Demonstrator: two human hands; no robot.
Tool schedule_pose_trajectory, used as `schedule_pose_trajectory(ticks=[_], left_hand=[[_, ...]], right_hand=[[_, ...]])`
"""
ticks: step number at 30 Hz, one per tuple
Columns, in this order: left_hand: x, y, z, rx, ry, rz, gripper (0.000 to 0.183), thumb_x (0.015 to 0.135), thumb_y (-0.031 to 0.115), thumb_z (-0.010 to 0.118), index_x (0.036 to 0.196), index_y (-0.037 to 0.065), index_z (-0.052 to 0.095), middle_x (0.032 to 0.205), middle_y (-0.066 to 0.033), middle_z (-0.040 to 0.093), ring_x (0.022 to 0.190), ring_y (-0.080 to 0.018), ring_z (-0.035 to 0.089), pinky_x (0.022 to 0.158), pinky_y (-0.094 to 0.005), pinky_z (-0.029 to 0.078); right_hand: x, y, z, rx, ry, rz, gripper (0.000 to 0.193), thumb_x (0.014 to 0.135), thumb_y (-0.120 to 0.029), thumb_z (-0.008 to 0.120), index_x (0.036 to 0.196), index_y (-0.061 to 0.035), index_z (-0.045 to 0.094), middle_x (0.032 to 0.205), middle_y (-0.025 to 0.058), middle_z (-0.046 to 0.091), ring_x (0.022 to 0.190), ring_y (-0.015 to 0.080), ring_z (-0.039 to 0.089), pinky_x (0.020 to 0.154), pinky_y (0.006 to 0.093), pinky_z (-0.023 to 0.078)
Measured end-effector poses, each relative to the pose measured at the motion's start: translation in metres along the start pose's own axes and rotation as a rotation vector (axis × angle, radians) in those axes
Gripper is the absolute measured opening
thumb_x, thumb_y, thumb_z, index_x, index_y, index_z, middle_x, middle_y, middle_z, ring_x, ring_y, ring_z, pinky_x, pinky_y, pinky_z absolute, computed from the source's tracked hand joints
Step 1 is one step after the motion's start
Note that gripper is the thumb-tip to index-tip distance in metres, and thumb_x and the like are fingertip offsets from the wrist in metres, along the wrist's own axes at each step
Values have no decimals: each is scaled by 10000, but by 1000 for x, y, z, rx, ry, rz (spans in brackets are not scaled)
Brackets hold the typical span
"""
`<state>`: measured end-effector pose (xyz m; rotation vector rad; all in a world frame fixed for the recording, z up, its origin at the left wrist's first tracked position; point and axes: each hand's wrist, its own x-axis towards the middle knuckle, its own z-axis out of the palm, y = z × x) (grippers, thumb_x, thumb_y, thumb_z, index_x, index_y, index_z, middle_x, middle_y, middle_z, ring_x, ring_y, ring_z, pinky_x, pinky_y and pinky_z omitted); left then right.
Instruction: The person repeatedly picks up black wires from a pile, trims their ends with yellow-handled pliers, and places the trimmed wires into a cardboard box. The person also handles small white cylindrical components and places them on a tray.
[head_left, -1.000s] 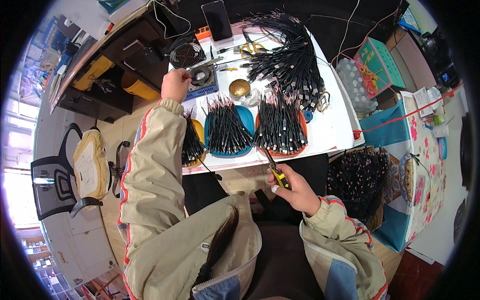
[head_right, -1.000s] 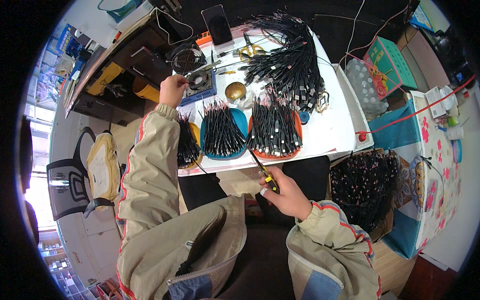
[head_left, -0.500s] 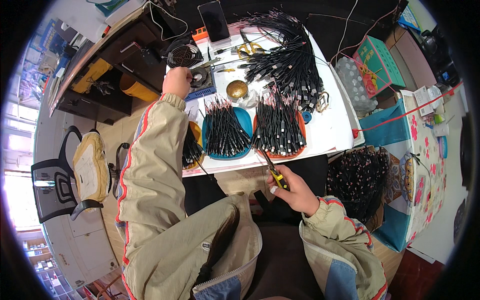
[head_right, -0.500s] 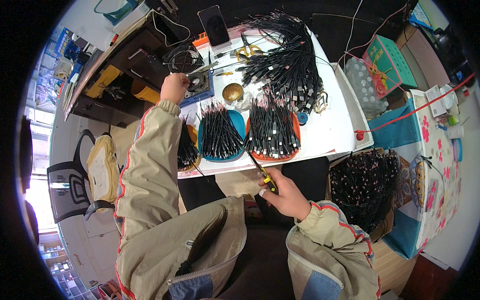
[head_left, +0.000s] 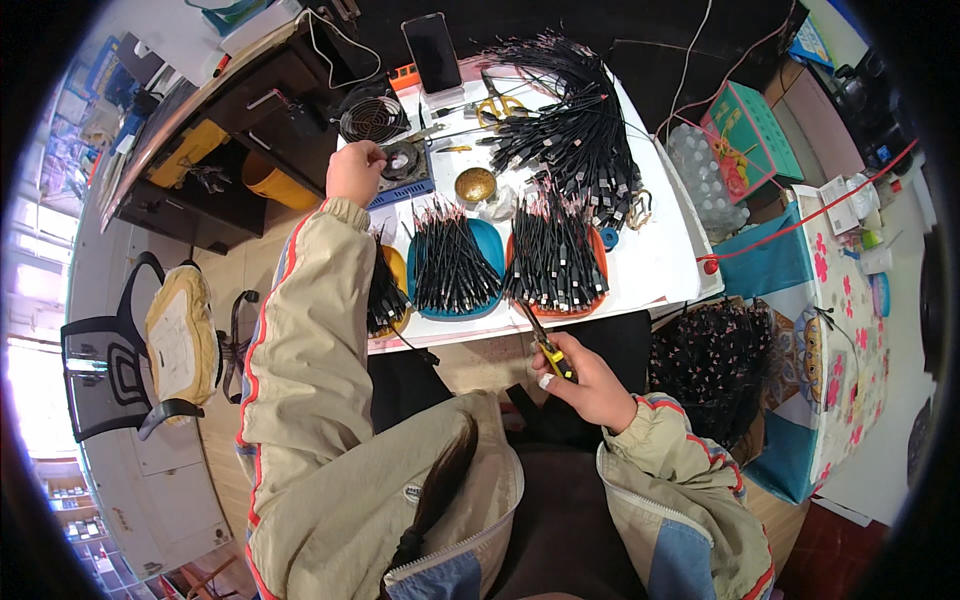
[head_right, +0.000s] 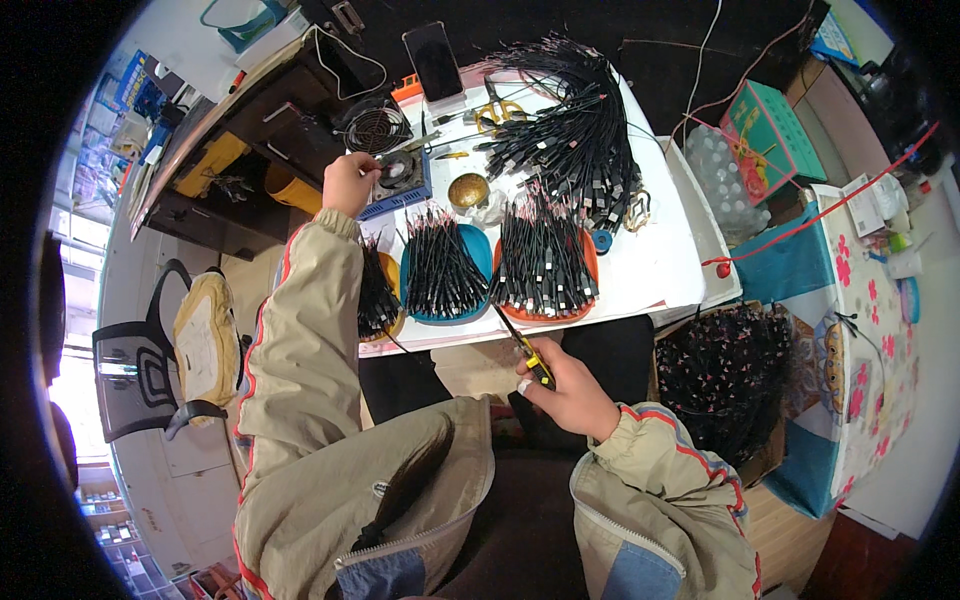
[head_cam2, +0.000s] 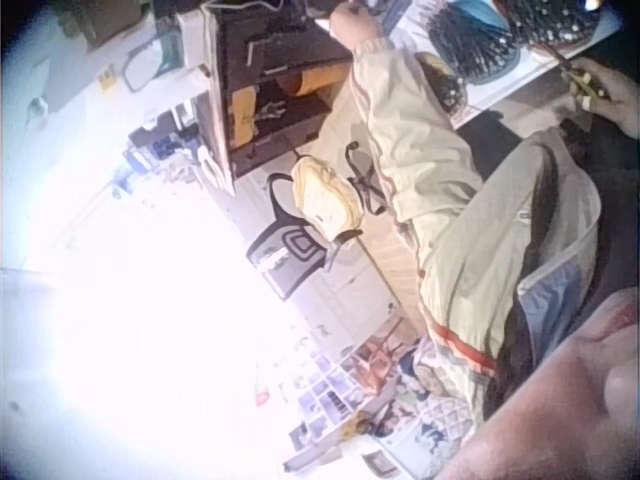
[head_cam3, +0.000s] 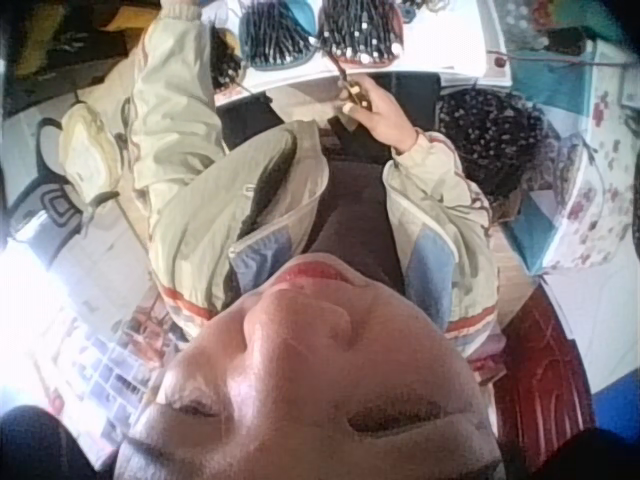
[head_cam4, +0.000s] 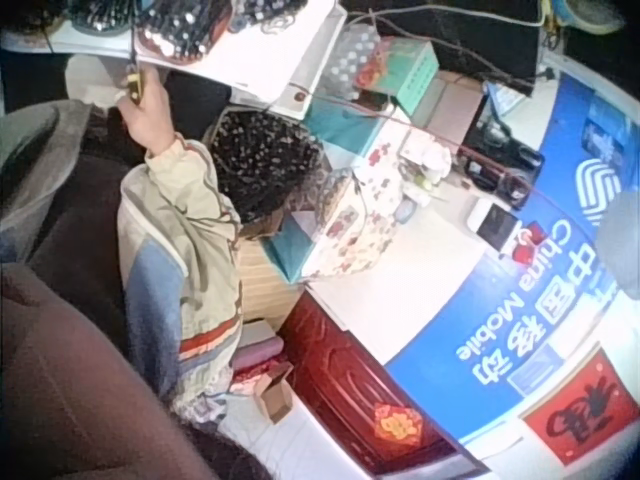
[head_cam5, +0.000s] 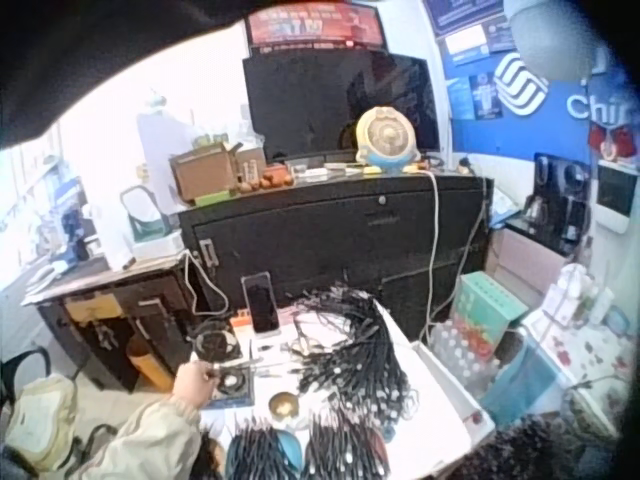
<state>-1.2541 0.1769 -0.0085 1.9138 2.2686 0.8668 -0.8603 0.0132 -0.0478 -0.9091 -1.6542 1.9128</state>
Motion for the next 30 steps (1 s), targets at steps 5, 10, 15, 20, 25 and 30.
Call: schedule_pose_trajectory(ticks=[5,10,15,20,25,30], left_hand=[[-56,49,-41,-928,45,-178,110,828,14,676,934,-14,682,743,-2,633,591,-40,496,514,-184,385],[-128,99,-71,-1383,66,-148,119,850,10,660,965,-18,647,842,-28,630,658,-67,519,558,-197,409],[-164,126,-88,-1440,51,-100,121,862,3,641,981,-8,622,902,-57,619,675,-82,508,557,-215,399],[-179,144,-96,-1478,11,-103,116,858,1,644,972,-6,622,932,-63,619,668,-83,510,556,-215,400],[-202,186,-81,-1645,-92,-177,247,901,21,592,1143,-23,575,933,-45,594,732,-60,498,568,-198,392],[-215,238,-44,-1931,-177,-302,207,921,51,582,1120,-3,576,966,-83,601,764,-106,510,586,-235,408]], right_hand=[[-7,-9,3,-45,20,-37,450,844,-91,602,1245,19,430,1010,79,576,863,139,564,744,285,484],[-14,-15,15,-33,-1,-32,435,840,-111,604,1224,18,445,1015,78,582,897,142,560,806,287,463],[-23,-21,26,-63,-26,-98,423,849,-99,602,1226,6,440,1015,68,582,882,139,556,797,285,463],[-37,-28,29,-37,-28,-45,436,852,-82,595,1245,4,427,1034,70,578,903,134,558,812,275,458],[-49,-34,25,183,-9,-112,431,849,-38,571,1256,-10,432,1113,78,565,1026,136,537,896,290,441],[-62,-30,31,375,52,-278,556,863,-92,634,1334,-29,347,1204,73,534,1070,142,535,950,307,423]])
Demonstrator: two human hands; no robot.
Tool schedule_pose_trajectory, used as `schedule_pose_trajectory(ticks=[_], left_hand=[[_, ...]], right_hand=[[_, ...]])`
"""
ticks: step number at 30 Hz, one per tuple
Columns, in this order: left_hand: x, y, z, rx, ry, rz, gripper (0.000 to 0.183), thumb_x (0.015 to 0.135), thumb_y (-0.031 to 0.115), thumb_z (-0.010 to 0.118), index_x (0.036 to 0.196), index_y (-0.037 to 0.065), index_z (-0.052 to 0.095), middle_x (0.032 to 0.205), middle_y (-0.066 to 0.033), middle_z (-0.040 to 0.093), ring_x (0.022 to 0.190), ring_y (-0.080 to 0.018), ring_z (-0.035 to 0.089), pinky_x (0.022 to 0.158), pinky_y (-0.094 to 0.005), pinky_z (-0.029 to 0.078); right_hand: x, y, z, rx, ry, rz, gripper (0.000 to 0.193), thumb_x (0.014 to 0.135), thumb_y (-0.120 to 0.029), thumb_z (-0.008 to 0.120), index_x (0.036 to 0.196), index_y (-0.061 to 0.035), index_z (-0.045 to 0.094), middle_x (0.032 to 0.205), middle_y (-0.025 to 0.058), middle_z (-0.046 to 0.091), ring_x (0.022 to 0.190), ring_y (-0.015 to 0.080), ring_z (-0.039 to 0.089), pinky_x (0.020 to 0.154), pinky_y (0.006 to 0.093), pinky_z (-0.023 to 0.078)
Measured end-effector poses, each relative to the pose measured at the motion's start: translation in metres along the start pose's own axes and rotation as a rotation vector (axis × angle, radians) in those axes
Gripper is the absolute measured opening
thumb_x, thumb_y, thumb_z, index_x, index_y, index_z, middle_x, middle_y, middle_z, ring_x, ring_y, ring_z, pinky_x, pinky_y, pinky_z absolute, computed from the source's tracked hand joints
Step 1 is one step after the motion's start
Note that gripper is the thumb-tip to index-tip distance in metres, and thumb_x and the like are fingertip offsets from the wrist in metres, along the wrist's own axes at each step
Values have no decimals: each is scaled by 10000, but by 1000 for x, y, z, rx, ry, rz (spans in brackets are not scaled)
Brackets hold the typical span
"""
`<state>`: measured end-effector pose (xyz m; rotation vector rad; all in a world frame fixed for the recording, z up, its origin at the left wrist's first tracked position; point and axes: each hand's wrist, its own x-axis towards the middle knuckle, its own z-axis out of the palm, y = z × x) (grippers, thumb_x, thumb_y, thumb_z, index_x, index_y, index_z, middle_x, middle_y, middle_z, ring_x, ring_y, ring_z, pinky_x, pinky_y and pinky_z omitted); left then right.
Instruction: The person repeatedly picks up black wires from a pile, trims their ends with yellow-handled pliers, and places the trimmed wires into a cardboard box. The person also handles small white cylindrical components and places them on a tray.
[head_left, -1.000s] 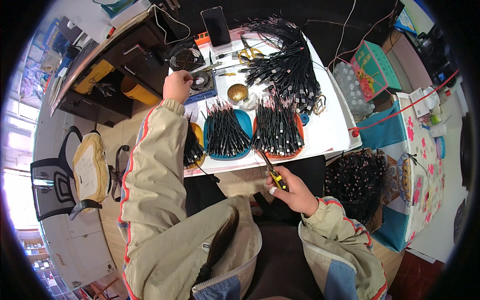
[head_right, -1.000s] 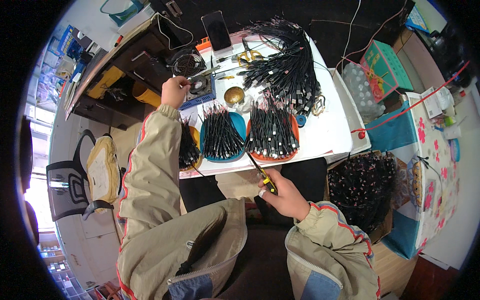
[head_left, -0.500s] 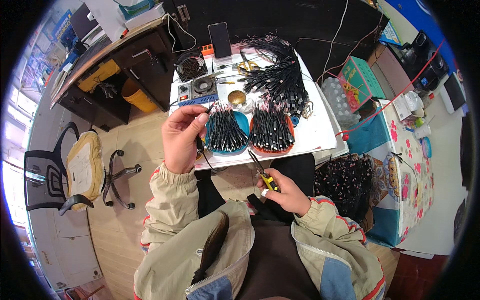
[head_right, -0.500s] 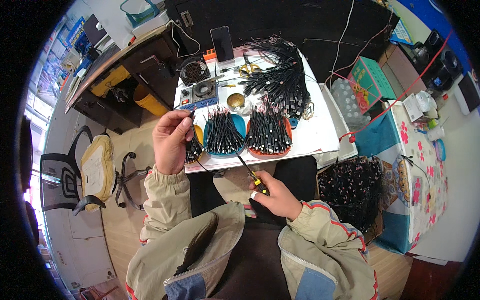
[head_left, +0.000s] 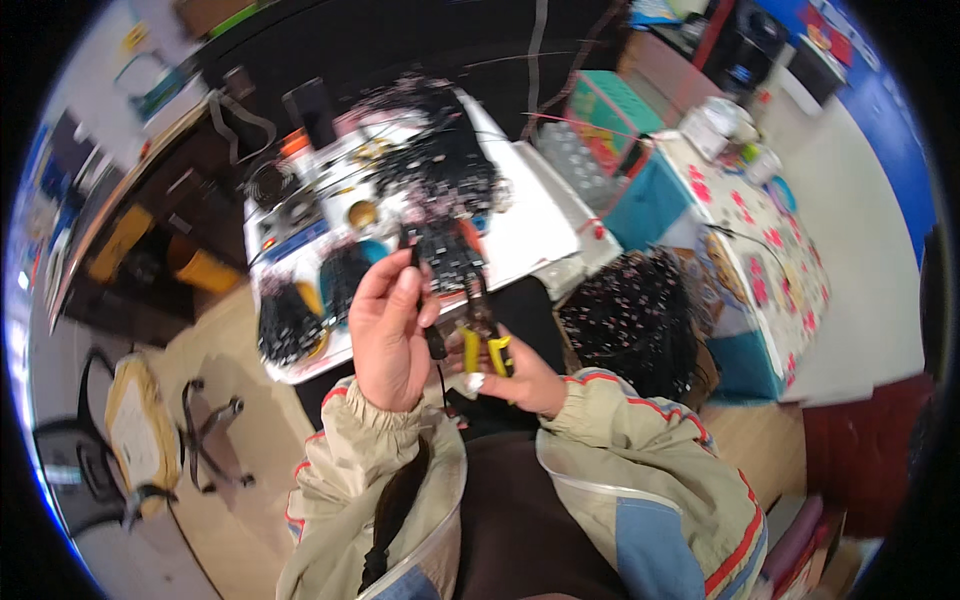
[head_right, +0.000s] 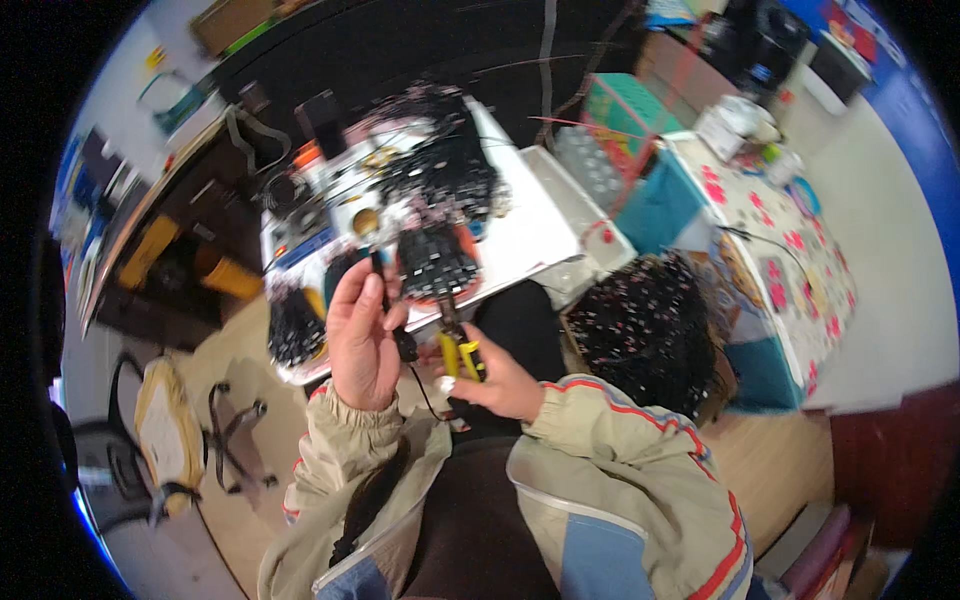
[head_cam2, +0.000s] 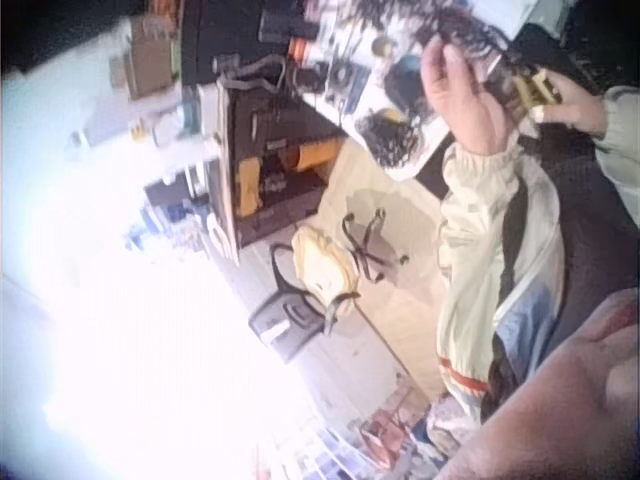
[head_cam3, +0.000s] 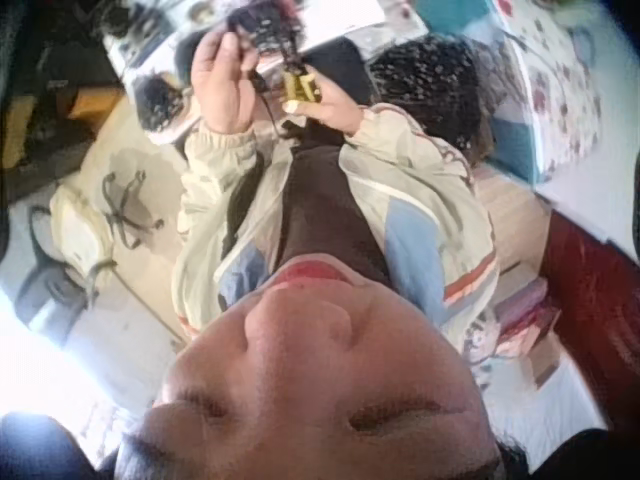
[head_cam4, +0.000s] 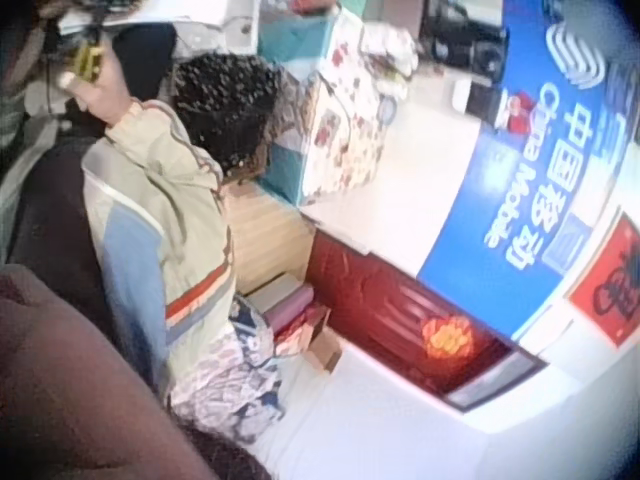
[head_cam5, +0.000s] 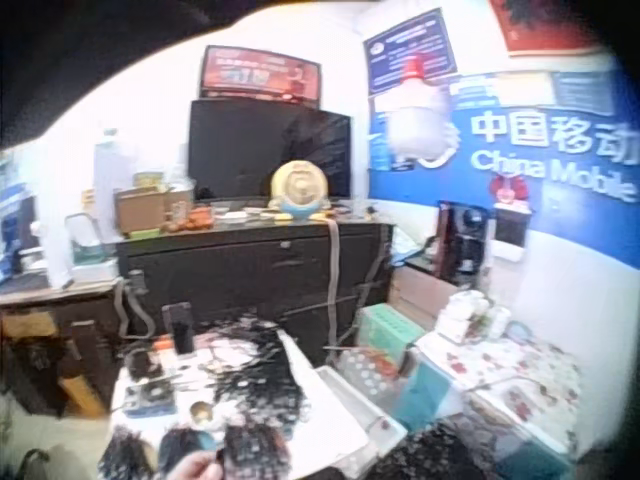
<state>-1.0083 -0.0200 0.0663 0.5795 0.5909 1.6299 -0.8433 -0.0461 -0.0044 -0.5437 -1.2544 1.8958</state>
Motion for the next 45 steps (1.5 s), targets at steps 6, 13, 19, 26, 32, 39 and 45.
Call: schedule_pose_trajectory(ticks=[6,13,19,26,32,39,45], left_hand=[[4,-58,49,13,-108,106,183,940,68,561,1116,18,567,1001,-72,605,785,-113,516,652,-256,436],[2,-97,113,-94,-254,24,191,934,61,567,1122,27,568,1022,-82,609,864,-131,530,666,-252,412],[-3,-118,162,-139,-418,-81,323,922,30,565,1239,21,503,1111,-101,590,1025,-168,548,892,-320,456],[15,-138,125,165,-458,-561,531,901,83,595,1382,47,371,1270,-92,491,1158,-156,476,976,-339,412],[18,-177,67,399,-335,-705,396,886,47,558,1278,55,497,1116,-28,565,965,-96,540,810,-268,434],[12,-227,54,421,-581,-841,285,889,11,531,1172,4,564,1019,-34,608,855,-68,544,730,-207,442],[-8,-254,16,525,-583,-1031,214,900,34,516,1092,-11,599,897,-25,640,748,-66,566,654,-189,449]], right_hand=[[-31,-12,-12,-12,215,-54,417,878,-92,625,1251,-52,443,976,20,583,857,99,557,760,267,469],[-75,-54,-32,-455,542,-353,475,893,-176,644,1280,-39,406,1018,20,569,892,91,534,834,254,449],[-103,-82,-62,-96,638,-257,365,882,-115,632,1202,-39,473,932,6,572,789,93,554,702,261,469],[-198,-218,-158,-1511,858,-331,454,819,-40,589,1248,-49,439,1009,193,603,954,348,598,824,397,463],[-227,-270,-235,-1731,799,-6,441,793,-6,562,1206,-66,421,958,237,571,905,433,559,739,473,435],[-254,-207,-252,-1587,794,323,436,779,-12,563,1192,-34,427,1016,271,566,974,452,535,820,463,429],[-275,-176,-239,-1389,1016,473,457,797,-70,609,1216,-10,438,1062,217,570,1009,360,542,896,379,413]])
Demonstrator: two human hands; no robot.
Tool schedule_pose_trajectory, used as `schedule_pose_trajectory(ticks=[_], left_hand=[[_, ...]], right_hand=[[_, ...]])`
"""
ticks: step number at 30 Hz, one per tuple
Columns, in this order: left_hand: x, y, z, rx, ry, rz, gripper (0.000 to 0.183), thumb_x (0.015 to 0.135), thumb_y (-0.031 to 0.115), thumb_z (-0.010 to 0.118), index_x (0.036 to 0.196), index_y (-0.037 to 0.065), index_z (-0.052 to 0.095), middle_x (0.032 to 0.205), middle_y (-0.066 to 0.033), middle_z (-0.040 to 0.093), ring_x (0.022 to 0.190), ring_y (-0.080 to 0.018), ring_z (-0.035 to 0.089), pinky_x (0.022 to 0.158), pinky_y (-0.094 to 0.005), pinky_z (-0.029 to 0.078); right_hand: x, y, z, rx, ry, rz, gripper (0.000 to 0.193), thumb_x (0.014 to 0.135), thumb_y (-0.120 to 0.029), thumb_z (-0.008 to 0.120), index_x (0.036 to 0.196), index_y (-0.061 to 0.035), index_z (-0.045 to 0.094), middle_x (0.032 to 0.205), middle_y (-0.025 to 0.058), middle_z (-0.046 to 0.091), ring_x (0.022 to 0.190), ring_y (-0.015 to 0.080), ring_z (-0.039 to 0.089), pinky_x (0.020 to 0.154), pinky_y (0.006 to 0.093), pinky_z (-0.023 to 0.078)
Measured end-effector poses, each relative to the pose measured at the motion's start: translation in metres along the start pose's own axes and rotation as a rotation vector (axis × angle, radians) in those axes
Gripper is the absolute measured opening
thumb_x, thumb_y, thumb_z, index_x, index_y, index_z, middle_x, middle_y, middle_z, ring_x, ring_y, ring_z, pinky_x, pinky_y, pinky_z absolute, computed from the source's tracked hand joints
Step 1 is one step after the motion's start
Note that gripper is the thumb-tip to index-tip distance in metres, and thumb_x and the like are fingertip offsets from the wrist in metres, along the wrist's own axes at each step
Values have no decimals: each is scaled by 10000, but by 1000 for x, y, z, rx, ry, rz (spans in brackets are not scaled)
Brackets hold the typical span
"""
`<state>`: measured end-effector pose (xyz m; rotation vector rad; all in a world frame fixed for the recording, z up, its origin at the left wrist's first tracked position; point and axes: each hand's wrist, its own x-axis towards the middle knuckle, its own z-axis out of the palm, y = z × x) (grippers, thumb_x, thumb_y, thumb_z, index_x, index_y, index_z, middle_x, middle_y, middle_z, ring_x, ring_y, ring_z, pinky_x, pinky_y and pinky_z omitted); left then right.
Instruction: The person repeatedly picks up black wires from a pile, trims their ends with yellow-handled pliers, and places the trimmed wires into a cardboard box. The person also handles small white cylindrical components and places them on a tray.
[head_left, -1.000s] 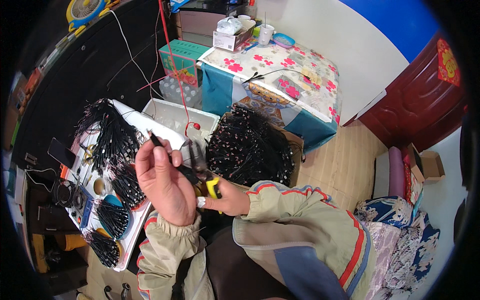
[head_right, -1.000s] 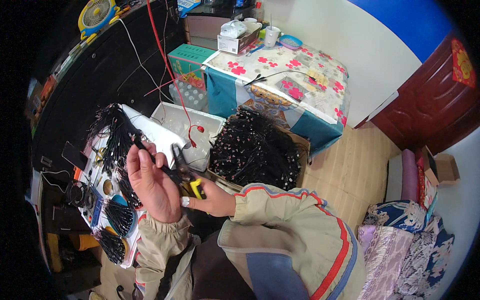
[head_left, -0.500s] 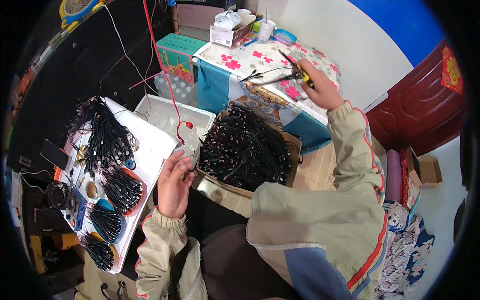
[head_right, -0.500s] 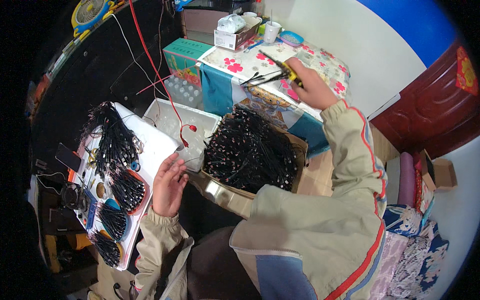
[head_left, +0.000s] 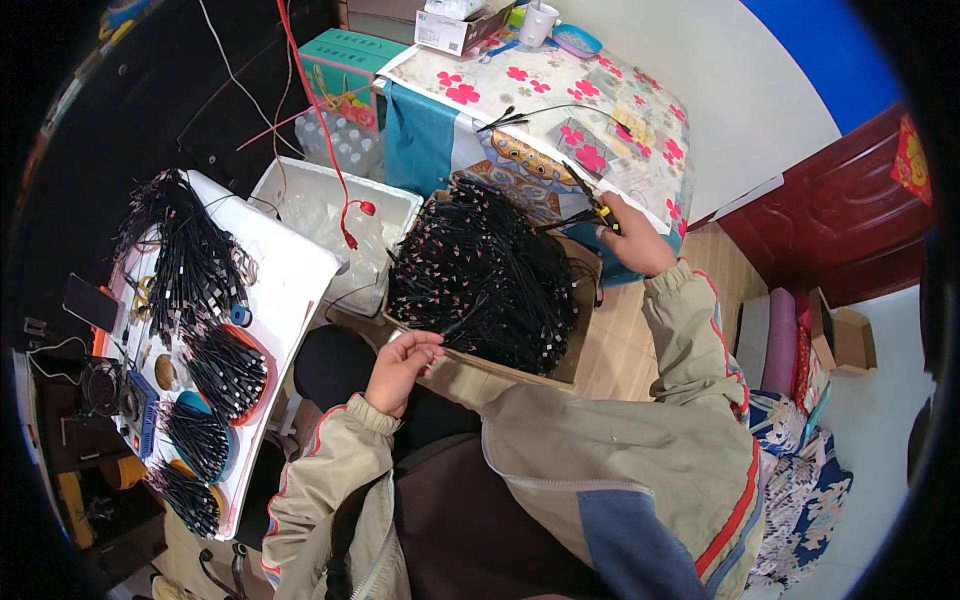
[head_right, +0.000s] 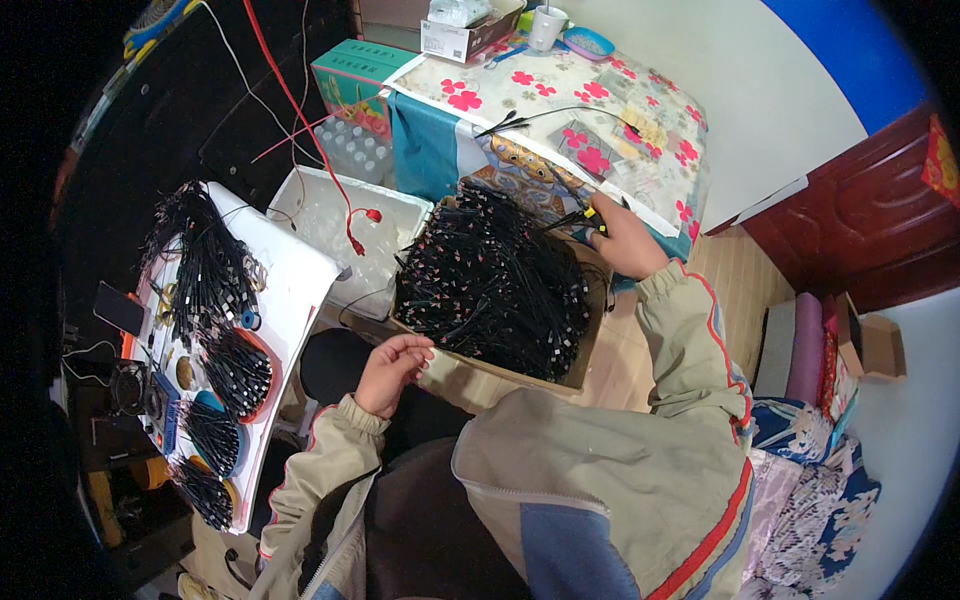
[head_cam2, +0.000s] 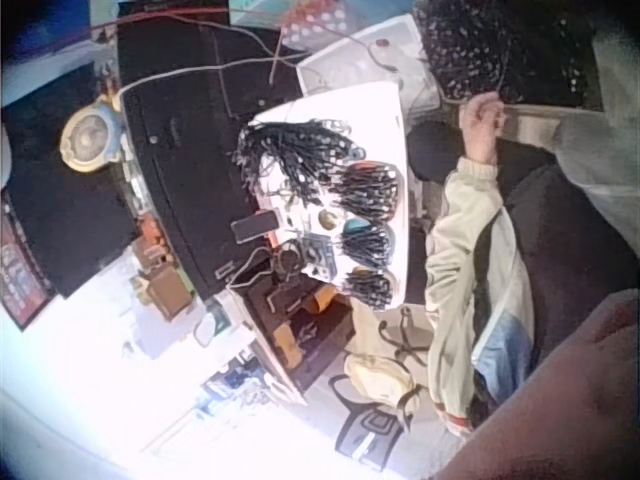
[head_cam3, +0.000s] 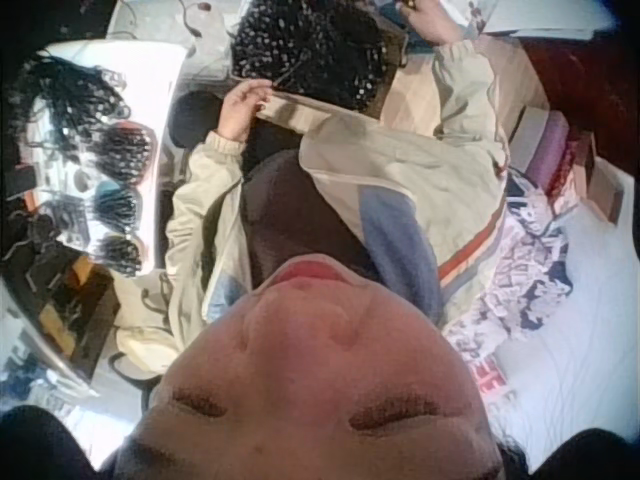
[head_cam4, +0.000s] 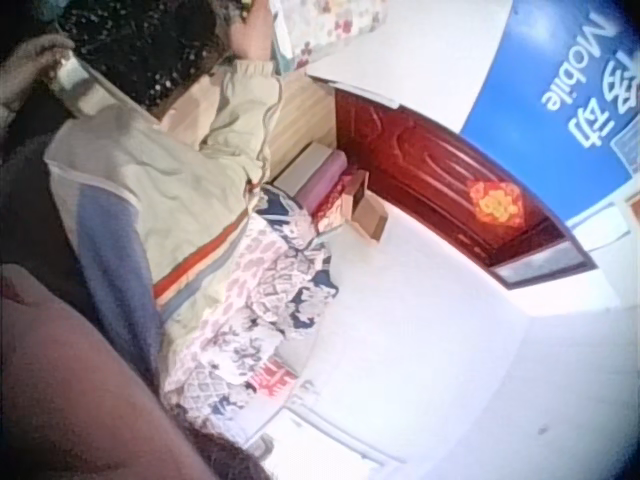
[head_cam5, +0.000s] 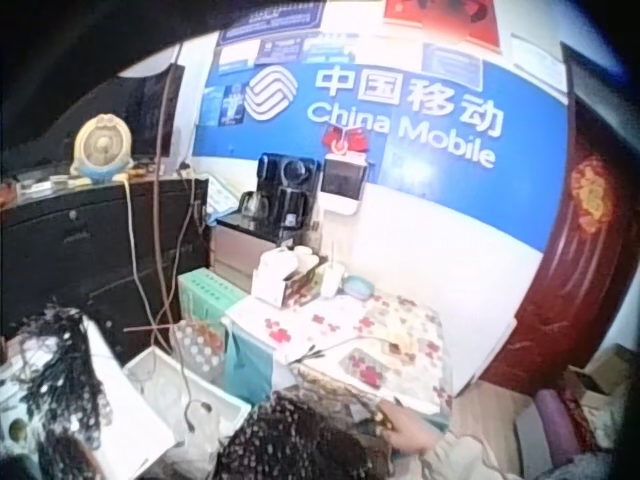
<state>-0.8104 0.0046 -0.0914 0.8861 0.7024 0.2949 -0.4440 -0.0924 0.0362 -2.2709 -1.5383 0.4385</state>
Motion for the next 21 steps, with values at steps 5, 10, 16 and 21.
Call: schedule_pose_trajectory(ticks=[5,10,16,21], left_hand=[[5,-32,-6,-39,-51,-79,215,904,11,491,1088,-40,588,874,-39,630,738,-74,562,651,-192,457],[12,-42,-18,-26,-25,-63,212,903,8,487,1083,-42,588,860,-39,626,735,-81,566,654,-196,460],[10,-52,-31,-45,-57,-45,211,911,0,477,1095,-36,574,905,-47,628,789,-88,584,718,-208,476],[8,-54,-38,-90,-112,-34,216,933,23,484,1129,-29,559,935,-47,624,834,-92,589,755,-217,482]], right_hand=[[0,-6,37,233,-18,0,488,788,-141,614,1214,27,447,1118,271,557,1083,415,521,924,423,405],[44,17,114,328,-73,117,471,798,-158,614,1200,25,450,1064,271,583,1033,428,548,889,430,427],[91,53,219,69,10,179,469,831,-190,665,1179,-1,415,973,241,582,925,410,578,802,444,450],[97,66,222,137,44,143,541,826,-234,682,1211,-7,378,1015,212,611,954,353,606,838,427,458]])
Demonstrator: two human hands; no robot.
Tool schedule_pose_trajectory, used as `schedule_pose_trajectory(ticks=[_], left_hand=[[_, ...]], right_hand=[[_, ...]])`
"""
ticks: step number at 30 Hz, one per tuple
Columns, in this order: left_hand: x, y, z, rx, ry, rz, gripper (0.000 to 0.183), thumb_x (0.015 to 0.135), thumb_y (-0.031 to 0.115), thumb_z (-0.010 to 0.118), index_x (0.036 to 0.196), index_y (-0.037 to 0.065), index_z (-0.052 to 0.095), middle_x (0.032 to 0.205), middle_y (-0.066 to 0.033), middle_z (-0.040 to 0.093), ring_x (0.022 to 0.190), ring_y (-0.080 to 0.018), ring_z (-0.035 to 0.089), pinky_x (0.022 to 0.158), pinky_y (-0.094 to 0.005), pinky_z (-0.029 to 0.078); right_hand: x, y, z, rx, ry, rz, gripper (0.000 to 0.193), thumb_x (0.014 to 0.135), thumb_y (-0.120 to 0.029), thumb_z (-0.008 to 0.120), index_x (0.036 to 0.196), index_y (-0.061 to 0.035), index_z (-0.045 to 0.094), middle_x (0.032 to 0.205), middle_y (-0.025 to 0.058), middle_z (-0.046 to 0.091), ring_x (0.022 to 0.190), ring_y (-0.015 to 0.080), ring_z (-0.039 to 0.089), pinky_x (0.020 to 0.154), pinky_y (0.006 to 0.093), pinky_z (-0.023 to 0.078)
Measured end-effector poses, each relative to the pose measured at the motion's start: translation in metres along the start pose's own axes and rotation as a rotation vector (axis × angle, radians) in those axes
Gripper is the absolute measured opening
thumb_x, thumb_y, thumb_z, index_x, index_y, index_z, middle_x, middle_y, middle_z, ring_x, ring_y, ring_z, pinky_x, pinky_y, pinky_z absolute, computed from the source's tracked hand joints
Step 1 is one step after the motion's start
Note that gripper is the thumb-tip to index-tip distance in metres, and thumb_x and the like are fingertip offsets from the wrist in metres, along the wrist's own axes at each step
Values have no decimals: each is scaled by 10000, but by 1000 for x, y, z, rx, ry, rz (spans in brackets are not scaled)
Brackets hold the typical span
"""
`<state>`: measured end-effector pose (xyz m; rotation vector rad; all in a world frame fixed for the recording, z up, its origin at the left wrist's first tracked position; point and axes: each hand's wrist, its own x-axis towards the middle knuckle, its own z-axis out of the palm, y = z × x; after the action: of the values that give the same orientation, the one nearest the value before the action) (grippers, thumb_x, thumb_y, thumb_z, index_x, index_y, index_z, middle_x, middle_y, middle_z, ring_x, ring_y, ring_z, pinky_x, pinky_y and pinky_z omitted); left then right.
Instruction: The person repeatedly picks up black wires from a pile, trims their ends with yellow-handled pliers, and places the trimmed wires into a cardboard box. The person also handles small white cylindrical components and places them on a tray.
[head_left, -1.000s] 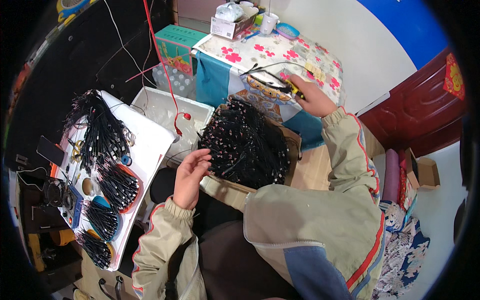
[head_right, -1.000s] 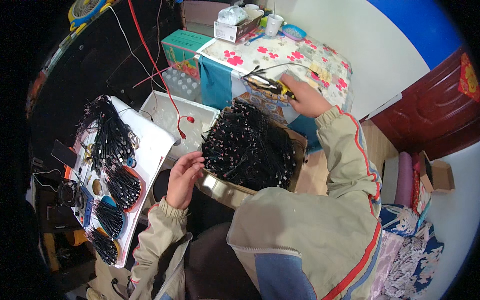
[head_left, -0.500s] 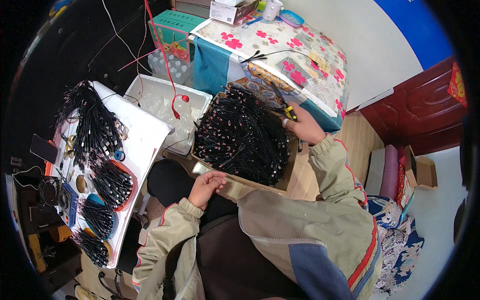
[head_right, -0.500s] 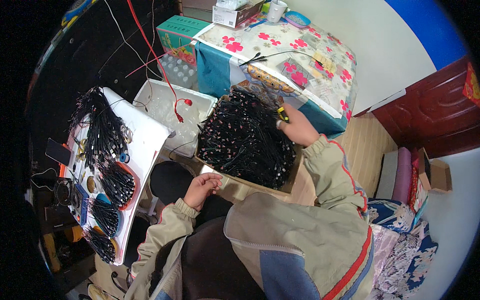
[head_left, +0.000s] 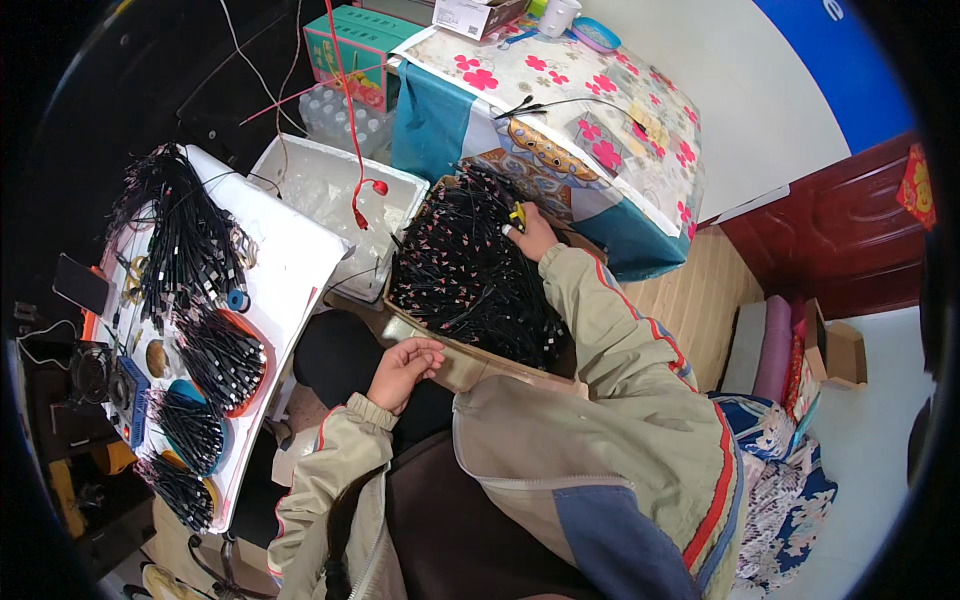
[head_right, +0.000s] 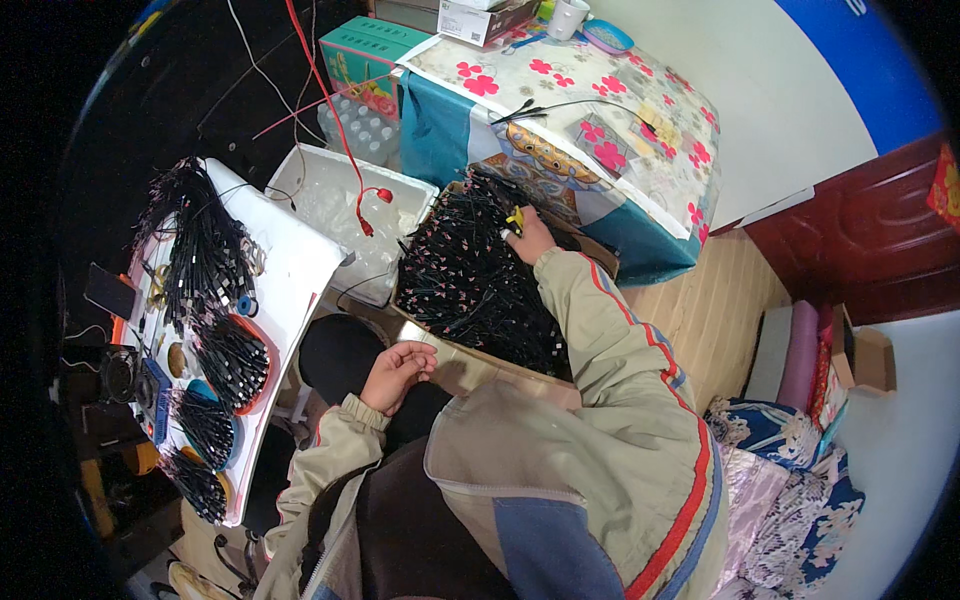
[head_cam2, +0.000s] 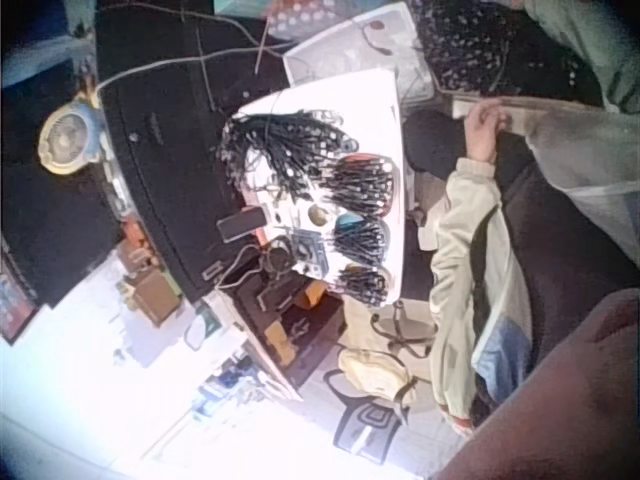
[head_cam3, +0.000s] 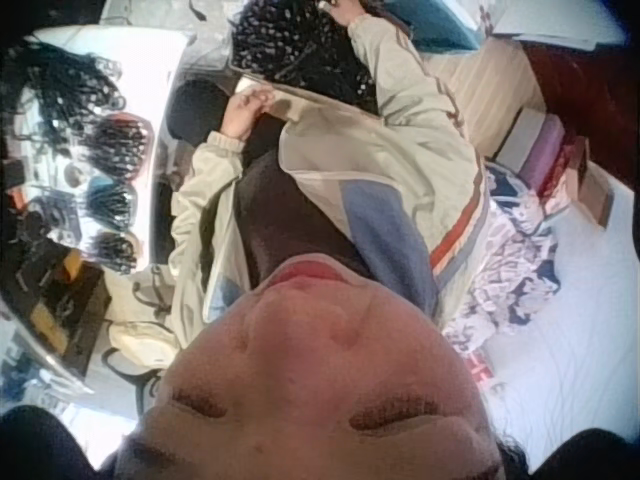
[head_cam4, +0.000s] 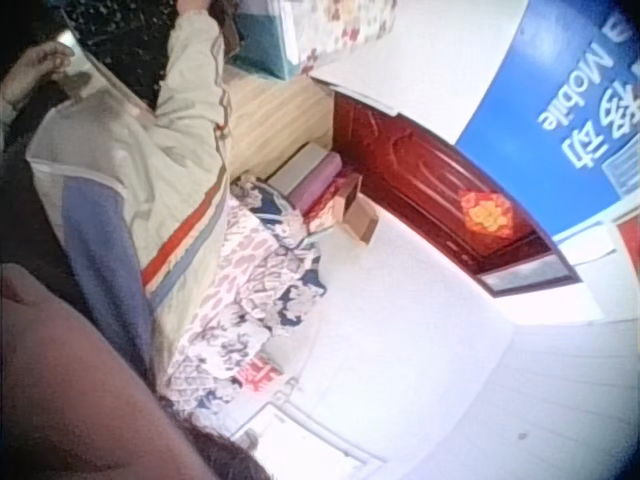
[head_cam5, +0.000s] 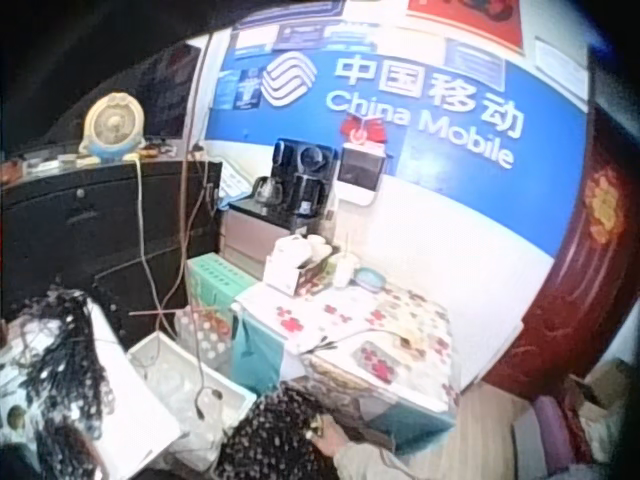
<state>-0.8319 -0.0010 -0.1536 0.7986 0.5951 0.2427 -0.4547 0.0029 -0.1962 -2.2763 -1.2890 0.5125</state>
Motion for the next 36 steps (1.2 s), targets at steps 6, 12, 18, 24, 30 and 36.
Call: schedule_pose_trajectory(ticks=[6,12,18,24,30,36], left_hand=[[7,-3,1,4,-62,24,210,945,45,497,1133,-20,561,945,-40,623,848,-90,584,762,-223,476],[3,0,2,-12,-87,22,208,949,57,504,1139,11,574,958,-33,626,865,-81,577,768,-220,465],[-1,2,2,-5,-116,44,217,960,70,491,1157,30,572,965,-26,622,869,-80,564,775,-224,454],[0,2,4,-41,-157,64,223,964,73,487,1166,20,563,963,-26,615,870,-90,556,789,-239,451],[-5,4,3,-53,-159,56,229,961,79,495,1171,18,564,970,-28,615,872,-97,560,797,-242,457],[0,1,2,-60,-210,90,227,958,102,511,1160,18,571,985,-30,623,881,-91,578,801,-229,469]], right_hand=[[22,-16,-5,94,17,34,599,814,-227,697,1270,-12,372,1130,285,570,1059,435,556,893,469,440],[41,-67,31,-57,123,7,555,772,-282,736,1169,-24,447,1012,252,626,960,413,610,815,477,492],[49,-78,31,-236,117,-23,478,700,-105,750,1091,-73,477,1001,197,633,934,404,608,783,475,492],[48,-63,4,-234,42,-348,440,727,-96,722,1097,-68,486,964,209,615,938,402,591,792,467,483],[75,-87,-64,-135,439,-574,388,707,-3,641,1079,-66,550,957,191,597,924,400,569,781,470,460],[117,-93,-129,-561,109,-226,380,713,-1,657,1071,-41,533,1038,220,608,1013,395,570,847,460,467]])
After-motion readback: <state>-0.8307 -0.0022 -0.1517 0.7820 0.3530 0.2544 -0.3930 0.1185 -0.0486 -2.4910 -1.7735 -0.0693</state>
